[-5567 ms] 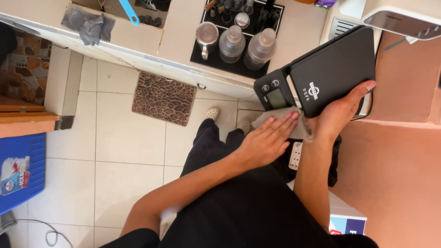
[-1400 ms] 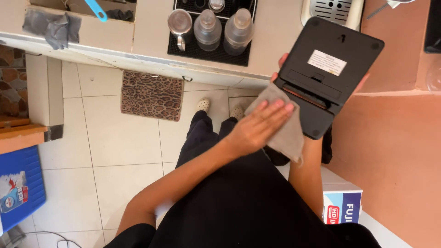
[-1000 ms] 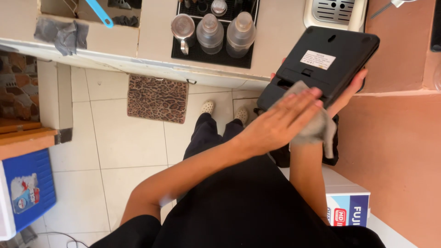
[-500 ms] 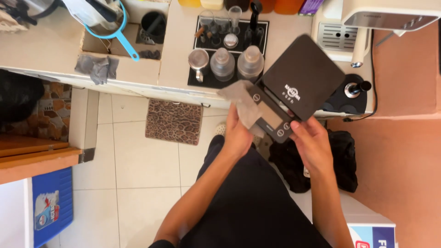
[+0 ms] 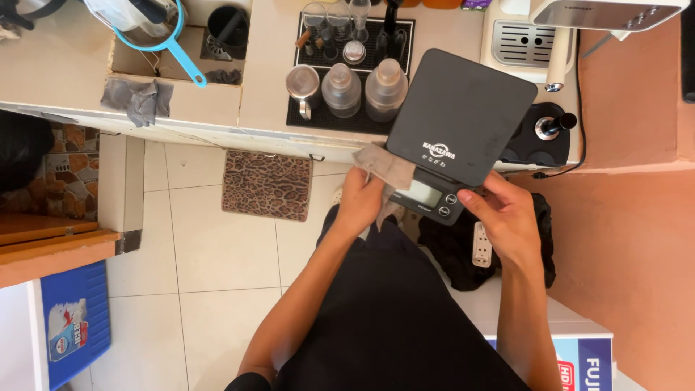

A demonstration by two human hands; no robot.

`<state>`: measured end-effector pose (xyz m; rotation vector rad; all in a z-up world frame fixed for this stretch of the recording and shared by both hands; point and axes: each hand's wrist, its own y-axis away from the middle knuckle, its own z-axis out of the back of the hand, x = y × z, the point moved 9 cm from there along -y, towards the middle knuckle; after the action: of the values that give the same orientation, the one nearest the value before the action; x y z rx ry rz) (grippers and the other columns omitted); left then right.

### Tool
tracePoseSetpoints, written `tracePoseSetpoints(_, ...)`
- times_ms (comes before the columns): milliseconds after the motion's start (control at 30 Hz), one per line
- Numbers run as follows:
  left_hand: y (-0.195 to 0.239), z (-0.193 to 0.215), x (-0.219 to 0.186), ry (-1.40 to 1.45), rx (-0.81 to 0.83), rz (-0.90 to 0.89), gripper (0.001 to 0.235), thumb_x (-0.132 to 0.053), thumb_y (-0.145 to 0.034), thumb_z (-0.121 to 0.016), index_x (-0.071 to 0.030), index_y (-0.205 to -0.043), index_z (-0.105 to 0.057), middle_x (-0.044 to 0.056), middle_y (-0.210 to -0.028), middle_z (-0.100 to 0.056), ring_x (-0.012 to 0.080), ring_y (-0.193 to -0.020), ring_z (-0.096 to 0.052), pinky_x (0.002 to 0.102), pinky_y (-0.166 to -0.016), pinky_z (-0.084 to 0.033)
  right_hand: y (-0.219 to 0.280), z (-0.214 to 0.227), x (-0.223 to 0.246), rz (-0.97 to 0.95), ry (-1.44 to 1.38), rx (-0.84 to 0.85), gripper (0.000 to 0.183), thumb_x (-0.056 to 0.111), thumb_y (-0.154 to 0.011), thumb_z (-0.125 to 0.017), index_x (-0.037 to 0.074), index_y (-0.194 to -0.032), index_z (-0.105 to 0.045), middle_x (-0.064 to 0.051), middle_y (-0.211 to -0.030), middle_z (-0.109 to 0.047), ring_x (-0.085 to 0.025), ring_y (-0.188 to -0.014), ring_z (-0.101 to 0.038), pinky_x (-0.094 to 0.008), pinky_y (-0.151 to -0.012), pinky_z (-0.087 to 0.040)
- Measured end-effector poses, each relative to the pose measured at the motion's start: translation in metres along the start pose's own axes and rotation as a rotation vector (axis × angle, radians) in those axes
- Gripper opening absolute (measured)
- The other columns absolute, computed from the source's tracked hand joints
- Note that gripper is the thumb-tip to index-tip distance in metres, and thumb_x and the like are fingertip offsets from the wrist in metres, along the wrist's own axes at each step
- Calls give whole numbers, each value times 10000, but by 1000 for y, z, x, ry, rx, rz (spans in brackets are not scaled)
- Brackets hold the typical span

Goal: Cleaning a digital kitchen scale with a cloth and testing its functions.

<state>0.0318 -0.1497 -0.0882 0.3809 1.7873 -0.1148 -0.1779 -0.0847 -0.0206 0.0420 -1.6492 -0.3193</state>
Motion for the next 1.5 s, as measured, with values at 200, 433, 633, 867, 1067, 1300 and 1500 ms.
tracePoseSetpoints(200, 15, 16, 32, -152, -271, 133, 329, -126, -1086, -525, 101, -905, -682, 105, -730, -635, 111, -667, -521, 309, -568, -410, 2, -35, 24, 43, -22, 189, 695, -95, -801, -712, 3, -1450, -484, -44, -1310, -615, -135, -1205, -596, -301, -1014, -519)
tracePoseSetpoints(433, 16, 10, -6, -63, -221, -82, 281, -147, -1058, -426, 65, -1054, -610, 25, -855, -663, 65, -775, -586, 253, -663, -477, 0, -28, 6, -106, -83, 150, 694, -111, -860, -687, -22, -1525, -508, -137, -1260, -639, -221, -1067, -619, -393, -820, -542)
tracePoseSetpoints(633, 17, 21, 18, -10, -217, -8, 339, -173, -1109, -443, 54, -992, -666, 30, -820, -681, 69, -745, -590, 252, -634, -472, -3, -33, -14, -7, -386, 469, 807, 232, -935, -706, 65, -1619, -312, -104, -1527, -503, -220, -1369, -527, -406, -1073, -487)
tracePoseSetpoints(867, 24, 39, 9, -60, -365, 9, 274, -140, -1092, -478, 51, -1020, -662, 34, -846, -656, 64, -776, -545, 260, -640, -447, 6, 62, -454, -513, 802, 505, 722, 562, -1035, -561, -14, -1468, -501, -171, -1449, -534, -276, -1292, -508, -384, -1086, -412)
tracePoseSetpoints(1067, 25, 20, -37, -1, -292, -173, 284, -108, -1070, -437, 43, -1280, -555, 60, -1143, -672, 114, -1087, -605, 274, -941, -494, 67, 61, -576, -909, 286, 422, 636, 515, -945, -555, 43, -1366, -618, -88, -1316, -654, -213, -1148, -604, -346, -972, -456)
tracePoseSetpoints(1300, 32, 23, -7, -82, -246, -134, 278, -103, -1086, -426, 67, -1206, -609, 90, -1083, -702, 119, -1040, -627, 285, -898, -510, 2, 60, -313, -753, -11, 440, 465, 303, -947, -551, 79, -1350, -617, -74, -1247, -734, -212, -1034, -733, -351, -856, -583)
tracePoseSetpoints(1500, 37, 27, 17, -146, -242, -53, 276, -119, -1071, -453, 77, -1069, -648, 35, -863, -688, 56, -834, -602, 251, -692, -492, -55, 58, -51, 61, -143, -138, 456, 341, -1150, -384, 20, -1405, -585, -109, -1255, -679, -206, -1115, -667, -349, -954, -549)
